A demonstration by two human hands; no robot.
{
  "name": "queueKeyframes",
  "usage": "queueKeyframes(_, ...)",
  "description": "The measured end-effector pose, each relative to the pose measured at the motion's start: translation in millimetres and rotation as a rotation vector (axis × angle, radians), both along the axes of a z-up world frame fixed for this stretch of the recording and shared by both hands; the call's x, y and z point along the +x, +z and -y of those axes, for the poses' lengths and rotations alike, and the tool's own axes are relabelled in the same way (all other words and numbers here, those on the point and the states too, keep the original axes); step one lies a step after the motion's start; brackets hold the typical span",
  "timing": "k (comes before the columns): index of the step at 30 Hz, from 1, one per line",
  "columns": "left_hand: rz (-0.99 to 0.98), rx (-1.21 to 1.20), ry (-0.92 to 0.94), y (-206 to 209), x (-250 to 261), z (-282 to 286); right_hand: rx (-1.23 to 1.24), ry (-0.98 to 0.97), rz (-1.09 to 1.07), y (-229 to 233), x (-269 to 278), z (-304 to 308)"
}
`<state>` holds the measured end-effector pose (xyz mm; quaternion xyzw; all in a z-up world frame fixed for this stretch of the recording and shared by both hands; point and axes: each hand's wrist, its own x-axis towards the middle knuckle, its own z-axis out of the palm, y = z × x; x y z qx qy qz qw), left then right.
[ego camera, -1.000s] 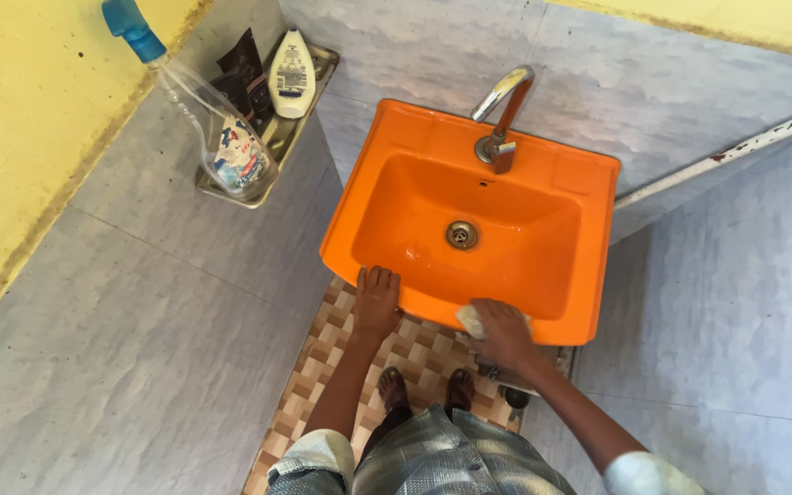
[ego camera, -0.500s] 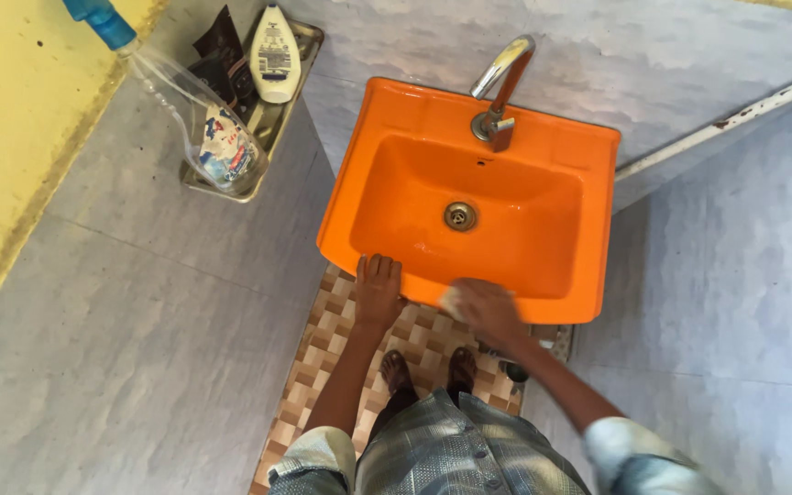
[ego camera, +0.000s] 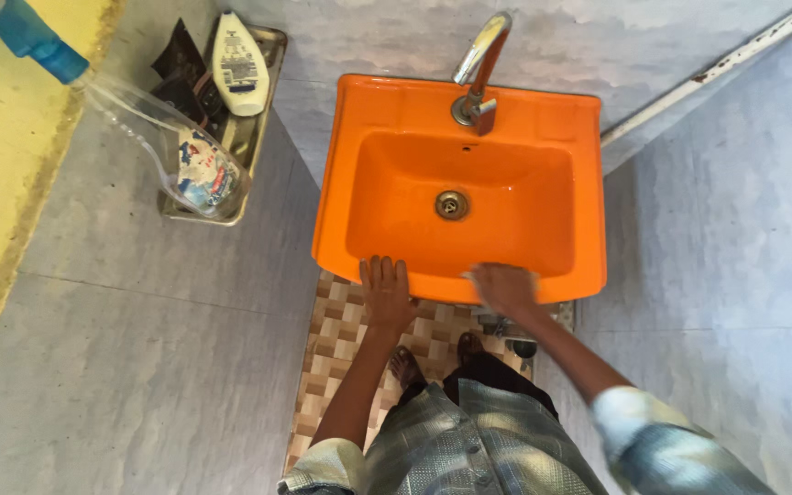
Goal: The person cleans an orange sink and its metal faucet by hand using a small cloth, wiping the interior bowl, outer rim, and faucet neck.
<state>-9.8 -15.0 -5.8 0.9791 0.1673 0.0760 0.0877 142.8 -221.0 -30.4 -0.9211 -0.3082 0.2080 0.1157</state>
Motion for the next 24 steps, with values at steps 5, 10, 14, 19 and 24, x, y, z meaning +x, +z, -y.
queueKeyframes(5,0.008,-0.042,0.011,11,2,1,0.235,0.104,-0.114,-9,-36,-95)
queueKeyframes(10,0.034,-0.081,0.029,15,0,1,0.315,0.104,-0.152,21,-44,-100)
queueKeyframes(14,0.076,0.023,0.046,6,3,4,0.031,0.098,-0.431,12,-7,-74)
queueKeyframes(19,0.09,-0.18,0.038,22,3,2,-0.079,0.526,-0.368,-52,117,27)
queueKeyframes(24,0.147,-0.173,0.084,30,5,7,-0.209,0.758,0.01,-75,181,42)
